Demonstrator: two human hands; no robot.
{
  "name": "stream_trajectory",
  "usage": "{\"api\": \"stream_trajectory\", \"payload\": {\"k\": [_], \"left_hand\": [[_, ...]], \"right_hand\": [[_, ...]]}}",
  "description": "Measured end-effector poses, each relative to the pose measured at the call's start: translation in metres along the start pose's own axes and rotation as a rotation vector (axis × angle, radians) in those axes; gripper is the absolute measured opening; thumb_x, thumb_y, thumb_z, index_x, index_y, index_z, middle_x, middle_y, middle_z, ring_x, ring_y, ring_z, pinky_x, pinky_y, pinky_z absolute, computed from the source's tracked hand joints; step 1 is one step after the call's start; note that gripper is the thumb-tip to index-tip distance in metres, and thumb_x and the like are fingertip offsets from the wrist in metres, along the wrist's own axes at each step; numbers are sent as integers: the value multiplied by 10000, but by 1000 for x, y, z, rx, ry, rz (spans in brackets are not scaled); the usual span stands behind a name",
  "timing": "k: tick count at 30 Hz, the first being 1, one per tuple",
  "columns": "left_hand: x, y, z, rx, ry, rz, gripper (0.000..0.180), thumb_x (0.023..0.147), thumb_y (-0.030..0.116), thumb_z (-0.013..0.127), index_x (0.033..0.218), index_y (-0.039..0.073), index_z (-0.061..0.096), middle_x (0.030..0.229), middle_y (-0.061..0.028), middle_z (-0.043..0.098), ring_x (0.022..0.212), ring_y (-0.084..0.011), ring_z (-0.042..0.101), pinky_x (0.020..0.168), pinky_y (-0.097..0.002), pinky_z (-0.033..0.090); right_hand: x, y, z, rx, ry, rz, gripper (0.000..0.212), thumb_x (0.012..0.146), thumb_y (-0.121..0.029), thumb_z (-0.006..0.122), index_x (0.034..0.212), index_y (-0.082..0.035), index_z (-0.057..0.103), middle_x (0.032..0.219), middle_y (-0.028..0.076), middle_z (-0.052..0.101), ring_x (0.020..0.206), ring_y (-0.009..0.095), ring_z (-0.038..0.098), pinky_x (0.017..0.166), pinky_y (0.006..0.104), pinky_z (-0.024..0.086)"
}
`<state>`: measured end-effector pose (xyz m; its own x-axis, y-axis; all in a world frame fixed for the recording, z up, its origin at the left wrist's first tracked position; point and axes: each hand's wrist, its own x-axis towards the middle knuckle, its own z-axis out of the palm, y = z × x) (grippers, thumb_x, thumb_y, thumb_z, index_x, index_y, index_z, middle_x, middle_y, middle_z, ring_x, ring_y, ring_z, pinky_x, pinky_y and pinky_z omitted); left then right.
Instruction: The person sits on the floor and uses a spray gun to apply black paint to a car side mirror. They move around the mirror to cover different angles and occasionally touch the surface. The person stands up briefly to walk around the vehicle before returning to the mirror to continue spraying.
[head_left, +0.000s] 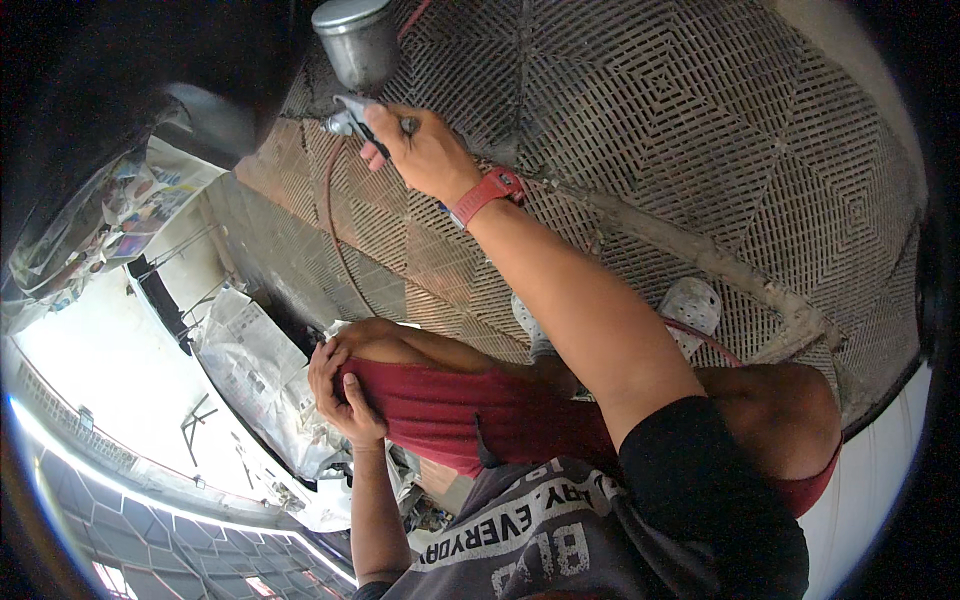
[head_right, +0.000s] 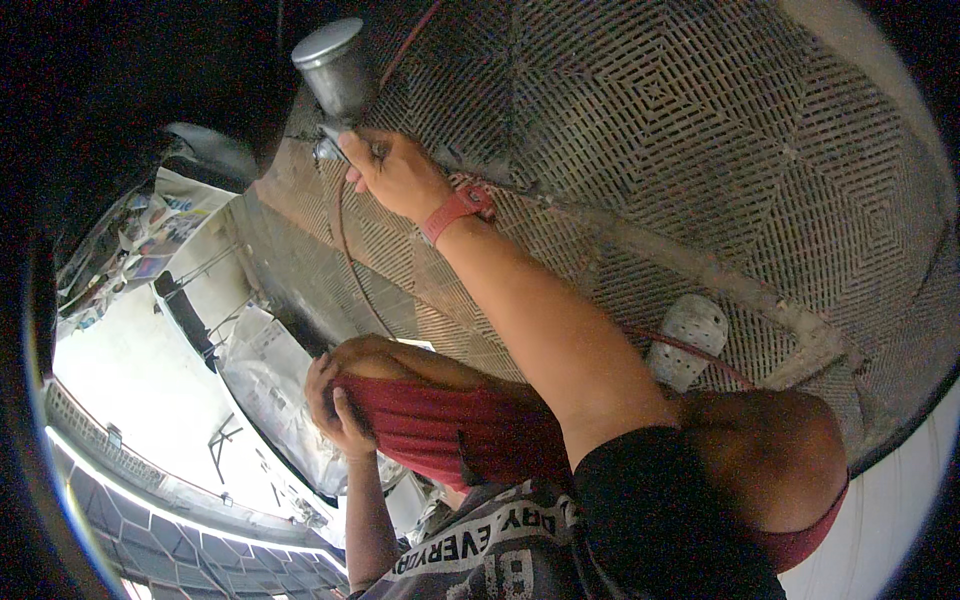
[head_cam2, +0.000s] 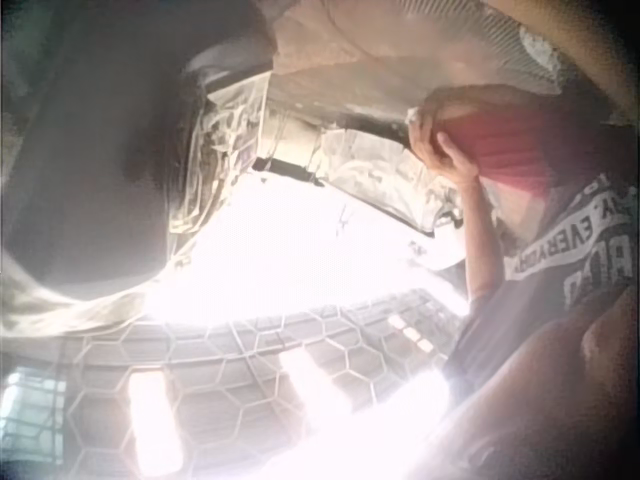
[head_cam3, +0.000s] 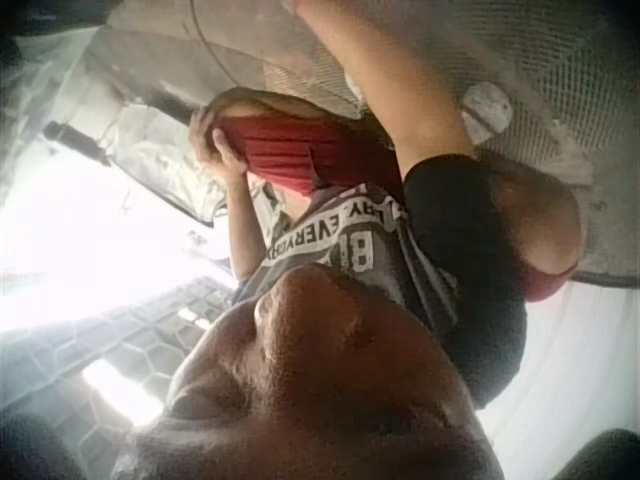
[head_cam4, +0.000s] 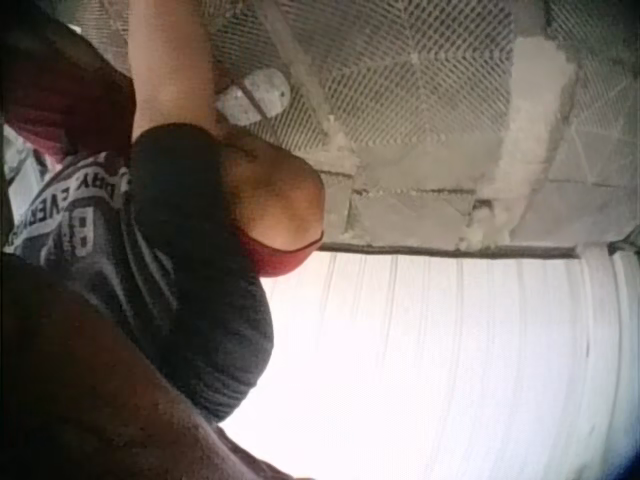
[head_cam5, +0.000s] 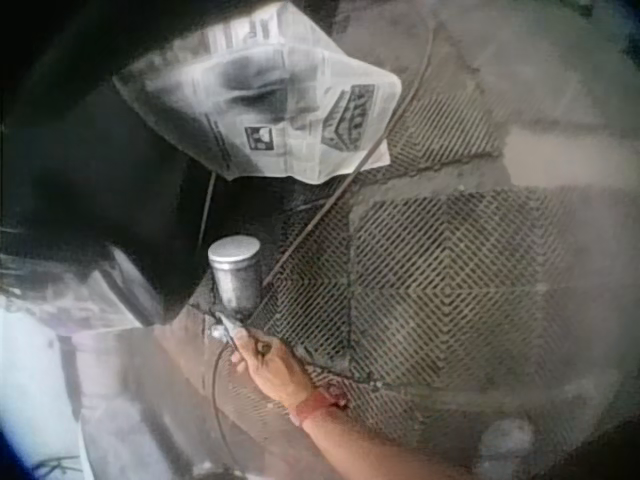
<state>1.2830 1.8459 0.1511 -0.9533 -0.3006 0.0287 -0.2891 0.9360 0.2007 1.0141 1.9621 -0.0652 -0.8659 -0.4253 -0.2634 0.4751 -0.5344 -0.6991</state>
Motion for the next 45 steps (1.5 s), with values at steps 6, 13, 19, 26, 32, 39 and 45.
{"api": "stream_trajectory", "payload": {"k": [6, 13, 19, 26, 32, 39, 45], "left_hand": [[-2, -5, 0, 22, 1, -7, 419, 1072, 326, 582, 1215, -28, 755, 1349, -246, 738, 1376, -444, 618, 1228, -553, 399], [-1, -6, 1, 23, 10, 7, 431, 1076, 345, 573, 1214, -19, 758, 1334, -241, 748, 1376, -445, 618, 1229, -556, 398], [1, -1, 2, 14, 6, 4, 413, 1071, 331, 579, 1209, -15, 756, 1334, -244, 745, 1368, -452, 617, 1225, -556, 405], [-10, -3, -1, 13, 21, 26, 413, 1072, 315, 573, 1219, -25, 754, 1352, -254, 734, 1376, -459, 614, 1226, -560, 400], [-14, -2, -2, 17, 38, 10, 415, 1076, 316, 567, 1216, -30, 748, 1346, -254, 731, 1368, -461, 615, 1225, -563, 400], [-13, -1, -3, 23, 34, 11, 421, 1083, 326, 567, 1223, -24, 752, 1355, -249, 729, 1372, -452, 612, 1227, -561, 397], [-8, 0, -2, 31, 22, 14, 422, 1079, 330, 574, 1227, -18, 760, 1353, -234, 738, 1383, -447, 605, 1231, -560, 393]], "right_hand": [[3, -6, -4, 0, 15, -101, 598, 1148, -565, 547, 1196, -16, 780, 852, 41, 783, 731, 111, 711, 661, 311, 563], [-1, -53, -31, -180, 231, -240, 599, 1145, -571, 547, 1296, -40, 780, 882, 53, 808, 794, 129, 740, 773, 316, 585], [-5, -58, -45, -213, 116, -66, 643, 1117, -615, 567, 1302, -34, 770, 872, 52, 797, 696, 114, 703, 591, 295, 547], [23, -85, -67, -267, 165, -167, 695, 1117, -655, 520, 1101, -12, 785, 789, 46, 763, 519, 105, 593, 473, 275, 481], [60, -128, -90, -203, 285, -270, 675, 1102, -648, 559, 1176, -19, 792, 816, 100, 770, 717, 187, 752, 721, 371, 598], [64, -168, -97, -193, 216, -473, 634, 1145, -568, 561, 1142, 35, 757, 795, 53, 714, 686, 136, 672, 668, 314, 552], [21, -171, -77, -375, 264, -497, 686, 1083, -668, 574, 1141, -25, 807, 804, 148, 783, 768, 262, 799, 793, 424, 623]]}}
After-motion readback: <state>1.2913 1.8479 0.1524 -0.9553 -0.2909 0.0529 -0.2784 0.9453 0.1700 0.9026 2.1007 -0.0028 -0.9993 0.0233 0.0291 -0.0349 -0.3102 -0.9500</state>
